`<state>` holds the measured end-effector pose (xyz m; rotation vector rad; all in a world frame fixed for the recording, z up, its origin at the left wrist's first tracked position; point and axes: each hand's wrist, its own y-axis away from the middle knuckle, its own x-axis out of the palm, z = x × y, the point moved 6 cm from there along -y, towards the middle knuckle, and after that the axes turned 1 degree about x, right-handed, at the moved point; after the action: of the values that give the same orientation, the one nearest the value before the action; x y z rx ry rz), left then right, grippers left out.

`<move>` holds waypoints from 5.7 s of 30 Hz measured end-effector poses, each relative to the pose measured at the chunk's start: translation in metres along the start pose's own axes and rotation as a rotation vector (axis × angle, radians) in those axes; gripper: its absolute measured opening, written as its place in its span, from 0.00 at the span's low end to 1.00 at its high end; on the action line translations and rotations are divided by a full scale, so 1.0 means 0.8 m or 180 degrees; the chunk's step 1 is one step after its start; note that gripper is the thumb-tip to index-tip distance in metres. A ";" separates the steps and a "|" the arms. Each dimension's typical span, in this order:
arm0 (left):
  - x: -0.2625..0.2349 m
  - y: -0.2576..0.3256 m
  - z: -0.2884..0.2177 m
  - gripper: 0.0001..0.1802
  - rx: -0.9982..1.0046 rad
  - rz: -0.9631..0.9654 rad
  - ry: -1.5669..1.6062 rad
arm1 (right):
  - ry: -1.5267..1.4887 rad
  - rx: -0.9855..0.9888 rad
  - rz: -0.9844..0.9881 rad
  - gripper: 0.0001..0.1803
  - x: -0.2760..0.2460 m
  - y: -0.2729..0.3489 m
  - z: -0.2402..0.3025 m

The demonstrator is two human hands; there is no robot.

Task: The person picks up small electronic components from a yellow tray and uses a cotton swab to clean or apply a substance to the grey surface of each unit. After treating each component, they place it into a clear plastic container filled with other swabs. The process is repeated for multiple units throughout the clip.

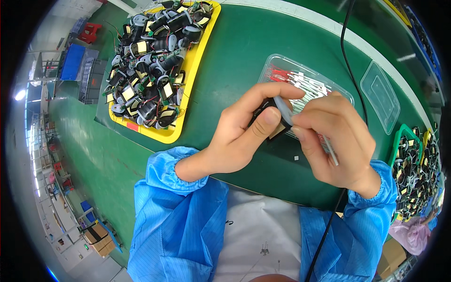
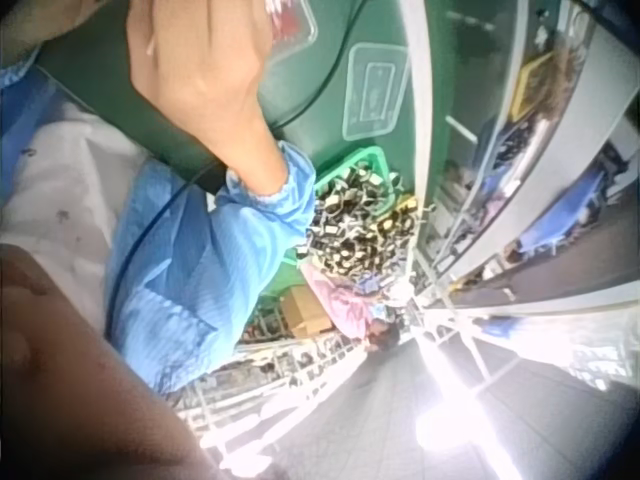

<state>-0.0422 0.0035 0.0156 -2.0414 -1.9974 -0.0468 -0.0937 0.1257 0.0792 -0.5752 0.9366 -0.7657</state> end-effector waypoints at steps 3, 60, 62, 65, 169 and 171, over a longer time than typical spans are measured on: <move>-0.001 0.001 0.001 0.26 -0.0280 0.0091 0.0183 | -0.0059 0.0174 0.0131 0.12 -0.004 -0.002 -0.003; 0.002 -0.008 -0.010 0.36 0.0128 -0.0012 -0.0595 | 0.0738 -0.0522 -0.0081 0.19 0.002 0.006 0.013; 0.003 -0.010 -0.012 0.35 0.0242 -0.0018 -0.0782 | 0.0995 -0.0549 -0.0047 0.18 0.003 0.009 0.023; 0.004 -0.009 -0.011 0.35 0.0265 -0.0042 -0.0826 | 0.1241 -0.0779 -0.0180 0.24 0.008 0.012 0.024; 0.001 -0.006 -0.015 0.33 0.0355 0.0126 -0.1293 | -0.0490 0.0999 0.0495 0.05 -0.004 0.000 -0.014; 0.000 -0.006 -0.017 0.33 0.0303 0.0156 -0.1343 | -0.0594 0.1120 0.0486 0.05 -0.004 0.001 -0.017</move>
<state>-0.0445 0.0003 0.0295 -2.1743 -2.1274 0.5198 -0.1061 0.1274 0.0736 -0.2577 0.6457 -0.7056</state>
